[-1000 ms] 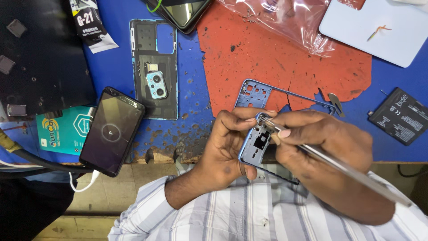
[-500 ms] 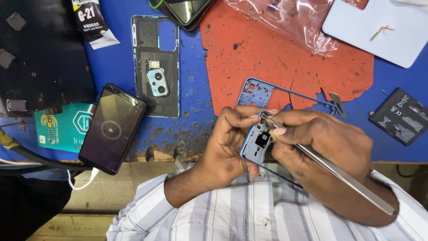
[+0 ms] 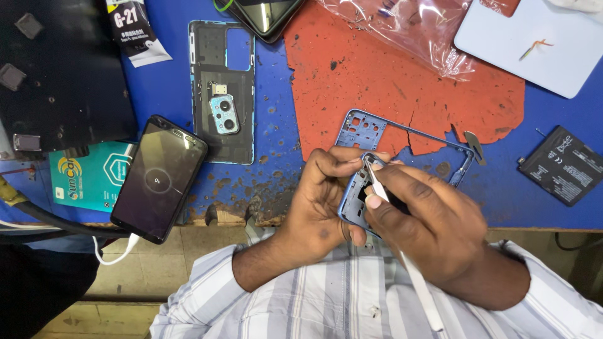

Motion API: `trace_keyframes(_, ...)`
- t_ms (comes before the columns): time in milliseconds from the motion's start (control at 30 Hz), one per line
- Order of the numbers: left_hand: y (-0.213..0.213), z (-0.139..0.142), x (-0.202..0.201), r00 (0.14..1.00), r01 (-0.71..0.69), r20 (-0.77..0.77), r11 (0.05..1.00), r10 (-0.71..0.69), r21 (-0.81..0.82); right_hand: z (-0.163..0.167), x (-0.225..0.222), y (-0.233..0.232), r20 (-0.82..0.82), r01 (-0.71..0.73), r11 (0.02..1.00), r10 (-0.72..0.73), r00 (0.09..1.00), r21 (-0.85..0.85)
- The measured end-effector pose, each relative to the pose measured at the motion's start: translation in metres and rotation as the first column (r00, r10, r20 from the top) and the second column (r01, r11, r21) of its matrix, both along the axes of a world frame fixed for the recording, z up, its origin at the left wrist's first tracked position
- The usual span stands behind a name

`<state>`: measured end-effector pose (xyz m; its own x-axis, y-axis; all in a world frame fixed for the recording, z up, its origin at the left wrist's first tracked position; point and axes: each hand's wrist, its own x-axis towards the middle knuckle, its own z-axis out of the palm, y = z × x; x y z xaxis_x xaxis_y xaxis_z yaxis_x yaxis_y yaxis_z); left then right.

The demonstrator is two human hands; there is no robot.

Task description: The person uses tweezers to remove small components from the internal frame of a disassembled smartphone. They then transfer these components to a second phone frame, carefully placing them into corresponding slots. The work is performed on a cluttered workbench with other phone parts and tools visible.

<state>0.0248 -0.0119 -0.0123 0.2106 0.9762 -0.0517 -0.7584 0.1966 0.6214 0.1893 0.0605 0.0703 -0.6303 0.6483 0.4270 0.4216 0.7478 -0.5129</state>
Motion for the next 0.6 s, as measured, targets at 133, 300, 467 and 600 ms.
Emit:
trace_keyframes(133,-0.001,-0.001,0.001,1.0,-0.017,0.011,1.0,0.017,0.01,-0.003,0.005,0.0,0.057,-0.053,0.995,0.049,0.997,0.085)
trace_keyframes(300,-0.002,-0.013,0.013,0.995,-0.096,-0.002,0.99,0.097,0.107,-0.009,0.013,-0.007,0.094,-0.022,0.999,0.019,0.995,0.029)
trace_keyframes(467,-0.004,-0.024,0.023,0.994,-0.063,0.096,0.997,0.059,0.043,-0.014,0.03,-0.01,0.187,0.097,0.989,-0.074,0.98,-0.115)
trace_keyframes(600,-0.001,-0.025,0.025,0.992,-0.062,0.113,0.997,0.057,0.042,-0.021,0.035,-0.005,0.022,0.042,0.986,-0.039,0.999,-0.162)
